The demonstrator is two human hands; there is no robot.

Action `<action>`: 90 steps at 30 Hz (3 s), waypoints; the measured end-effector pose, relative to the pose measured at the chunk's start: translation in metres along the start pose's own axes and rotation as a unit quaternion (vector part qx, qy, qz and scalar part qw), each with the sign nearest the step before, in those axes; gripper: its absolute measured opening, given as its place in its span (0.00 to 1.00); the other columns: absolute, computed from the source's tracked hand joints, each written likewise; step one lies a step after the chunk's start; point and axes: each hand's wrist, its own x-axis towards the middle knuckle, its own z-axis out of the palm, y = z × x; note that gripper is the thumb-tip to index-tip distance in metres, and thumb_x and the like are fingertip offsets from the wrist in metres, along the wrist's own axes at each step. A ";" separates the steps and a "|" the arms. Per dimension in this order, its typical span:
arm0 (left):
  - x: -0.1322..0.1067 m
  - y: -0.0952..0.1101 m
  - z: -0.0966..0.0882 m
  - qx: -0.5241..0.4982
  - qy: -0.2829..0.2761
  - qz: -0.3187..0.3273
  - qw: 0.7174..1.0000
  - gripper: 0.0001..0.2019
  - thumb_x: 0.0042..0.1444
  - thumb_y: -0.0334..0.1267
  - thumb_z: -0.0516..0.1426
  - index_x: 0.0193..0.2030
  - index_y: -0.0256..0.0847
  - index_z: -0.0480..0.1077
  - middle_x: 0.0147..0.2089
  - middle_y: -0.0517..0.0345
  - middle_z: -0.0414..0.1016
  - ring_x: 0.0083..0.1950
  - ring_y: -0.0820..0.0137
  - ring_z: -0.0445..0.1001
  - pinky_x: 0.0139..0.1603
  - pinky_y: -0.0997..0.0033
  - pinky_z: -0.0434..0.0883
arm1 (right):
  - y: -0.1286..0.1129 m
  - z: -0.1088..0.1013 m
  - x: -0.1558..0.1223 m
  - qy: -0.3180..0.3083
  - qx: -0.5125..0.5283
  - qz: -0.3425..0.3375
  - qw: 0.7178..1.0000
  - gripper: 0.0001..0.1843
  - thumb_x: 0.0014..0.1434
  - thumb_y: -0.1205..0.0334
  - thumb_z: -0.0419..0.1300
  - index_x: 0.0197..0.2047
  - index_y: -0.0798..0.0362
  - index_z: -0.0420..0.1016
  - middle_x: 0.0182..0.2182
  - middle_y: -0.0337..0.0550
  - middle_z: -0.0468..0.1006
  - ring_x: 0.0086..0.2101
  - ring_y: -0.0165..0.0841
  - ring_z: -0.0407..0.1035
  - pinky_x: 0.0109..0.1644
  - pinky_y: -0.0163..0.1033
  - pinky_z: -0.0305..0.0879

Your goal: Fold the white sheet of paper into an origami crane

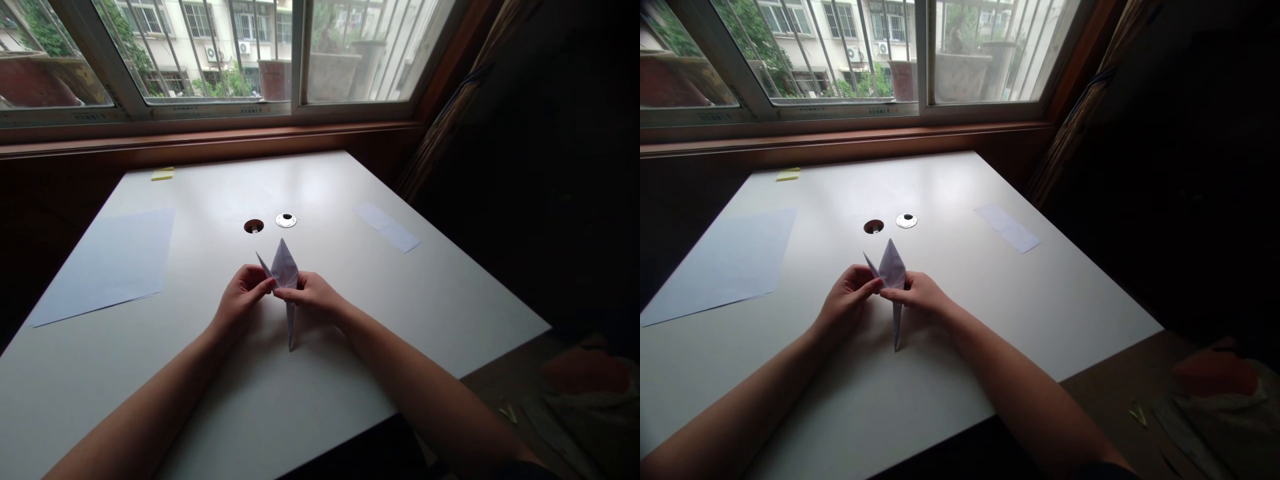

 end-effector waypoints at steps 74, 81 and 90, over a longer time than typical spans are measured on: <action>-0.005 0.006 -0.001 0.036 -0.006 -0.014 0.999 0.10 0.52 0.41 0.68 0.33 0.38 0.74 0.29 0.58 0.75 0.33 0.71 0.71 0.37 0.70 0.67 | 0.006 -0.003 0.005 -0.045 0.015 -0.063 0.997 0.17 0.58 0.49 0.65 0.41 0.55 0.80 0.34 0.43 0.79 0.37 0.35 0.71 0.43 0.38 0.63; -0.003 0.004 -0.001 0.003 0.034 -0.025 0.999 0.10 0.49 0.39 0.70 0.31 0.37 0.75 0.26 0.59 0.73 0.29 0.73 0.69 0.34 0.72 0.65 | 0.005 -0.002 0.005 0.005 -0.036 -0.052 0.998 0.17 0.56 0.48 0.66 0.36 0.55 0.78 0.31 0.40 0.78 0.34 0.33 0.70 0.39 0.36 0.62; -0.002 0.005 0.002 -0.019 0.078 0.012 0.997 0.11 0.51 0.39 0.68 0.31 0.38 0.71 0.27 0.61 0.71 0.32 0.74 0.68 0.37 0.72 0.65 | 0.003 -0.001 0.003 0.058 0.034 -0.020 0.998 0.19 0.54 0.46 0.67 0.36 0.55 0.78 0.30 0.40 0.77 0.30 0.30 0.68 0.36 0.35 0.63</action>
